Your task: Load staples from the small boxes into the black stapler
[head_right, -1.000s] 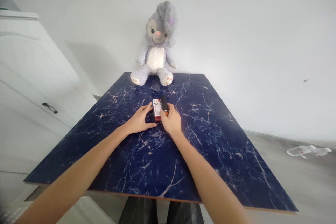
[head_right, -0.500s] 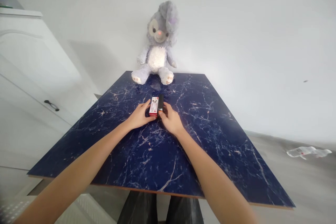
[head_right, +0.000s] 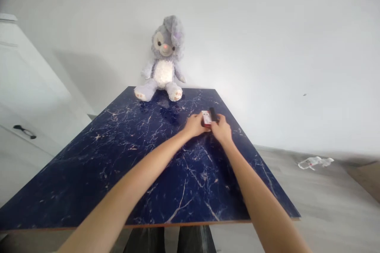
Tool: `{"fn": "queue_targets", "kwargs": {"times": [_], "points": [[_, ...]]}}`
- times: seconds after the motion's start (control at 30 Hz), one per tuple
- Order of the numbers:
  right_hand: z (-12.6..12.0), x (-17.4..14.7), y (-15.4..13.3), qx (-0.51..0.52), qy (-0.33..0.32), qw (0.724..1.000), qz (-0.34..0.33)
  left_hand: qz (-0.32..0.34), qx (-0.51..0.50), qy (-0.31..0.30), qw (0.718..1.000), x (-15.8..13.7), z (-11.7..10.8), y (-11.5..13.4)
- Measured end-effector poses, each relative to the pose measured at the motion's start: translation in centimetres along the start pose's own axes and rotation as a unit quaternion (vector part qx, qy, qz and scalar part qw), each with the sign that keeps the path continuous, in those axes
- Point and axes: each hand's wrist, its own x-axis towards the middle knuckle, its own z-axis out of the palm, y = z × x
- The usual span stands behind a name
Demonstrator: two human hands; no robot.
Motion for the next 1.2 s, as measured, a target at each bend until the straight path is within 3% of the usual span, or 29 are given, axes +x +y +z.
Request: {"fn": "queue_targets", "kwargs": {"times": [0.1, 0.17, 0.27, 0.33, 0.43, 0.5, 0.6, 0.67, 0.73, 0.87, 1.2], "points": [[-2.8, 2.1, 3.8, 0.009, 0.016, 0.999, 0.051, 0.018, 0.000, 0.021, 1.000, 2.0, 3.3, 4.0], [-3.1, 2.2, 4.6, 0.014, 0.022, 0.999, 0.039, 0.015, 0.001, 0.020, 1.000, 1.8, 3.9, 4.4], [-1.7, 0.5, 2.8, -0.022, 0.142, 0.988, -0.049, 0.034, 0.014, 0.029, 0.999, -0.8, 2.0, 1.4], [0.1, -1.4, 0.0, -0.054, 0.201, 0.964, -0.167, 0.058, 0.035, 0.054, 0.996, -3.7, -0.4, -1.9], [3.6, -4.9, -4.7, -0.066, 0.125, 0.935, -0.324, 0.029, 0.054, 0.084, 0.995, -8.6, -4.4, -7.0], [6.0, -7.0, -7.3, -0.064, 0.066, 0.922, -0.375, -0.013, 0.065, 0.105, 0.992, -11.4, -6.6, -9.6], [8.8, -8.7, -9.4, -0.078, -0.062, 0.889, -0.446, 0.004, 0.089, 0.078, 0.993, -13.9, -8.7, -11.4], [9.7, -8.9, -9.7, -0.078, -0.121, 0.878, -0.457, 0.022, 0.116, 0.042, 0.992, -14.5, -9.0, -11.2], [10.0, -8.7, -9.5, -0.076, -0.137, 0.882, -0.445, 0.004, 0.153, 0.031, 0.988, -14.6, -8.7, -10.4], [9.9, -8.4, -9.0, -0.083, -0.129, 0.890, -0.429, -0.018, 0.185, 0.047, 0.981, -14.3, -7.8, -9.3], [9.7, -9.2, -9.6, -0.110, -0.121, 0.900, -0.403, -0.095, 0.155, 0.115, 0.977, -12.2, -8.2, -10.4]]}}
